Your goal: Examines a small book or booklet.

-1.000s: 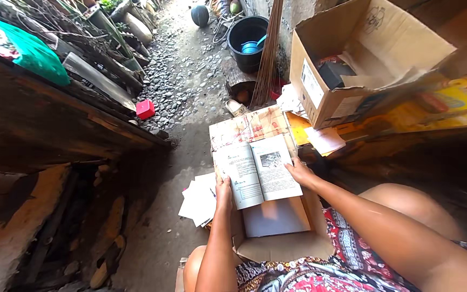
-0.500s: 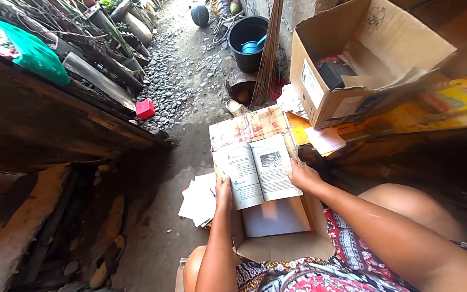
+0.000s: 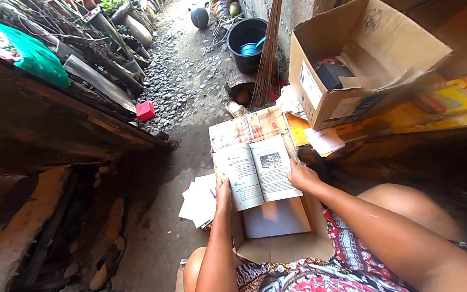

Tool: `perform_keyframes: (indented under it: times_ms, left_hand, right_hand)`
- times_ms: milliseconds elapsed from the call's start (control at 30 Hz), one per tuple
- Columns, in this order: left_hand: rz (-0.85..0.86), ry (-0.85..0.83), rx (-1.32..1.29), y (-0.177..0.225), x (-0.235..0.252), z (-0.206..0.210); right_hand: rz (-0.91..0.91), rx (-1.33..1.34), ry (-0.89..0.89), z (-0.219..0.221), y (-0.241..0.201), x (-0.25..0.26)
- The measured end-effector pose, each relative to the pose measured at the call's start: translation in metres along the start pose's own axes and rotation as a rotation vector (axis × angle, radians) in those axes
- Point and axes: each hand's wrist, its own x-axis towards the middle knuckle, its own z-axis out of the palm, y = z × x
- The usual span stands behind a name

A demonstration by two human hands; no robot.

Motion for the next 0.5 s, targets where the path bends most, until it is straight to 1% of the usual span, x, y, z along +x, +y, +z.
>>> perform_keyframes:
  times_ms: [267,400,500]
  left_hand:
    - [-0.049,0.024,-0.013,0.003,-0.003,0.0]
    - [-0.114,-0.051,-0.087,-0.001,-0.001,0.004]
    - [-0.077,-0.167,-0.146,-0.007,-0.003,0.016]
  right_hand:
    - [0.024,0.207,-0.018,0.005,0.005,0.008]
    - [0.042,0.334,-0.015,0.008,0.011,0.013]
    - [0.041,0.463,0.003,0.012,0.017,0.017]
